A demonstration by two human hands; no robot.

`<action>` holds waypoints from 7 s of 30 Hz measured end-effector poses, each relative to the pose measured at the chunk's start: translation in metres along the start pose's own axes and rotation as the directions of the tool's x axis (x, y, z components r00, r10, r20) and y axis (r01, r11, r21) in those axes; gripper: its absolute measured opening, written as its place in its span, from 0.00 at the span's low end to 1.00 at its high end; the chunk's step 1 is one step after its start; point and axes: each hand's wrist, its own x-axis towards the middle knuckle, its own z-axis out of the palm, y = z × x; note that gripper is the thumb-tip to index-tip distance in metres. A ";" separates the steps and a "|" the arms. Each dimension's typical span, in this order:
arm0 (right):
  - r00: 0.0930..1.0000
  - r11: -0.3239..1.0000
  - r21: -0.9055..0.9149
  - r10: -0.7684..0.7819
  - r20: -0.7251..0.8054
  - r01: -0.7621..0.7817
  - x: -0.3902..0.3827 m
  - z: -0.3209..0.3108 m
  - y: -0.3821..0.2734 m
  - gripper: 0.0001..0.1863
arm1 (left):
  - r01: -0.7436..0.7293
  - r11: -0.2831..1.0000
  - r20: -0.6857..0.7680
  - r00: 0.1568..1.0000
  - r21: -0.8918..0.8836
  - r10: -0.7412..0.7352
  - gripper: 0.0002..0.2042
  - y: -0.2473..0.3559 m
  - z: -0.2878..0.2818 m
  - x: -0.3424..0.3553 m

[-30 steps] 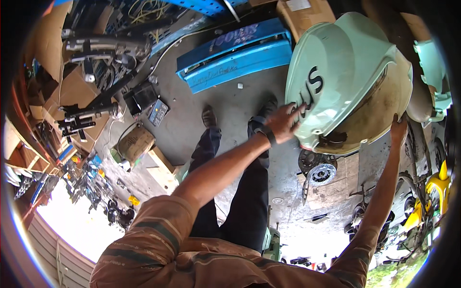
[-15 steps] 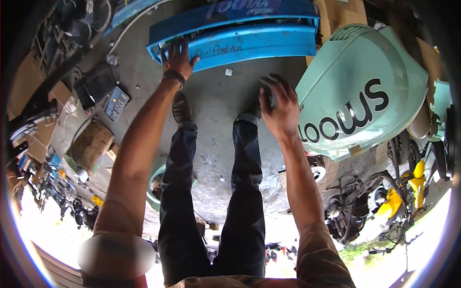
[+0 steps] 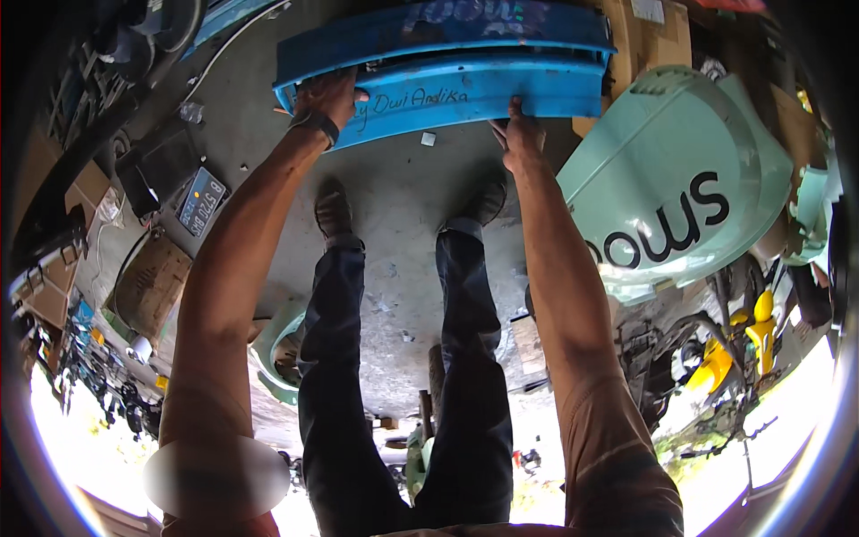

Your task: The person detaches the front cover of a mint-green scooter by hand, disconnects electrical wiring behind the panel, and places the cover on the floor before retrieving tools from a blue metal toolbox.

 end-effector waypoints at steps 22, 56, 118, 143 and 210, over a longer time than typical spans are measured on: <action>0.967 0.979 0.074 0.171 0.191 -0.188 -0.101 0.076 0.089 0.27 | 0.170 0.984 -0.267 0.952 0.052 -0.150 0.20 -0.062 0.002 -0.138; 0.857 0.793 -0.528 0.470 0.213 -0.304 -0.170 -0.095 0.138 0.14 | 0.225 0.964 0.193 0.961 -0.142 -0.196 0.19 0.038 -0.029 -0.247; 0.875 0.669 -0.639 -0.034 0.483 0.379 -0.253 -0.064 0.133 0.10 | 0.353 0.935 0.307 0.893 -0.021 -0.330 0.28 -0.100 -0.159 0.106; 0.939 0.803 -0.565 0.019 0.343 0.190 -0.236 -0.066 0.208 0.09 | 0.398 0.809 0.536 0.835 -0.433 -0.124 0.26 -0.091 -0.158 0.165; 0.723 0.984 0.108 -0.179 0.667 0.144 -0.324 0.200 -0.124 0.27 | 0.798 -0.443 0.773 0.044 -0.408 -0.633 0.15 0.157 0.045 -0.782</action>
